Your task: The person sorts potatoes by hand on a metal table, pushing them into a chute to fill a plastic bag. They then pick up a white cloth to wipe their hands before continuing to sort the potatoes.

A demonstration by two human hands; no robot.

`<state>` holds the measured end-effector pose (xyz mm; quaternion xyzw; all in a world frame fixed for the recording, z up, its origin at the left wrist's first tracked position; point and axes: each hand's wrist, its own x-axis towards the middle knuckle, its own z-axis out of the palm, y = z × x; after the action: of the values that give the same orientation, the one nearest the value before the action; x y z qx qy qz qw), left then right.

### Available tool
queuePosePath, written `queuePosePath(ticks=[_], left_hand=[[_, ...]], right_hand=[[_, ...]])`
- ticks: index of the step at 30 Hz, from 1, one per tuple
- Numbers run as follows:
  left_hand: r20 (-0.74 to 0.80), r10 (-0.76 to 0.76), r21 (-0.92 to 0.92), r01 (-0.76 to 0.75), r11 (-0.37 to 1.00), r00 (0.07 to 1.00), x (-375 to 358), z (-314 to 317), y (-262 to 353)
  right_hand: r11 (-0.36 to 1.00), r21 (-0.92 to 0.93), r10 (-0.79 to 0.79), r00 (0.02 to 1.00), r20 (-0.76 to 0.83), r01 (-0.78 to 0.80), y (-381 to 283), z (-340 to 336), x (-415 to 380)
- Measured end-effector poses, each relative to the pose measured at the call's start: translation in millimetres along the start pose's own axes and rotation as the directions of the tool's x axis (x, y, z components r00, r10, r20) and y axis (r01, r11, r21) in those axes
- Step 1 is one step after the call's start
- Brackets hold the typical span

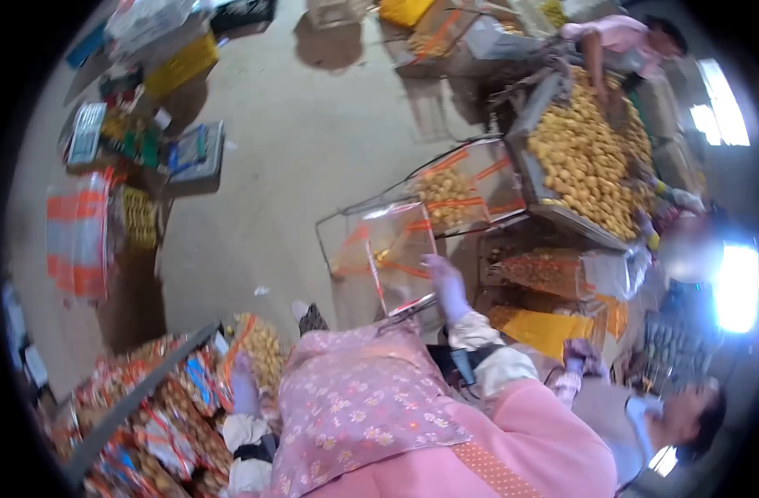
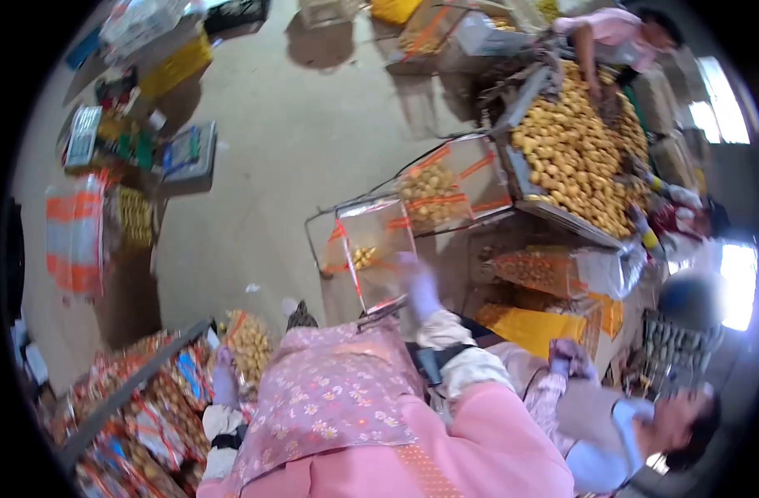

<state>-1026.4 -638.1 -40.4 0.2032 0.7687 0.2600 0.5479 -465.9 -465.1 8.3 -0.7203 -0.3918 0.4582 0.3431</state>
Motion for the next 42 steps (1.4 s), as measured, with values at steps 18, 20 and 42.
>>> queuePosePath(ticks=[18, 20, 42], left_hand=[[0.37, 0.212, 0.053, -0.248, 0.967, 0.904, 126, 7, 257], [0.387, 0.216, 0.046, -0.253, 0.966, 0.896, 137, 30, 298], [0.789, 0.056, 0.392, -0.571, 0.722, 0.612, 388, 261, 748]], right_hand=[[0.829, -0.559, 0.195, 0.936, 0.294, 0.003, -117, 114, 8], [0.85, -0.513, 0.078, 0.935, 0.346, 0.119, -93, 122, 31], [0.828, -0.199, 0.364, 0.773, -0.52, -0.524, -157, 127, 194]])
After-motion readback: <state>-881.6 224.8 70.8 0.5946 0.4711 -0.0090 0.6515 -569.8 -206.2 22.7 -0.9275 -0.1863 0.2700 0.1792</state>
